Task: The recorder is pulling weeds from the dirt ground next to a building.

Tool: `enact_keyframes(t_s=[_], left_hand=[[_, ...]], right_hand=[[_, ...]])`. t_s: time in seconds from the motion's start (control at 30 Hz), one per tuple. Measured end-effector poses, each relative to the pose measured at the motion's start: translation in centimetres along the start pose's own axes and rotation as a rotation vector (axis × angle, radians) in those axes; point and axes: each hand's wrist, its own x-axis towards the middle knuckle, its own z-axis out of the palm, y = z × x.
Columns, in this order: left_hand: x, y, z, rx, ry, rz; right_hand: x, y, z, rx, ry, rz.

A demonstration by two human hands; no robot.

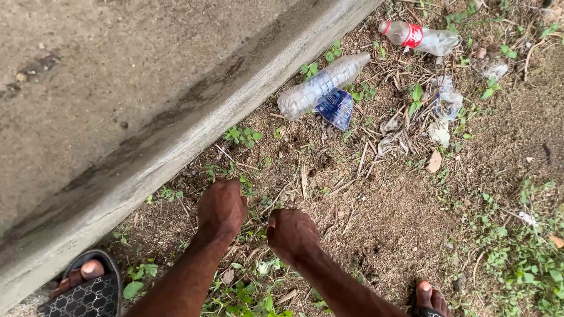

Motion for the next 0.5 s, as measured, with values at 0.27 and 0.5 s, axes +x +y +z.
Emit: enact_keyframes(t_s=[0.27, 0.5], left_hand=[[3.1, -1.3, 4.5, 0.149, -0.031, 0.220], [3.8, -0.3, 5.2, 0.496, -0.171, 0.247]], right_hand=[[0.4, 0.3, -0.8, -0.053, 0.130, 0.080], [0.5, 2.3, 0.3, 0.009, 0.198, 0.066]])
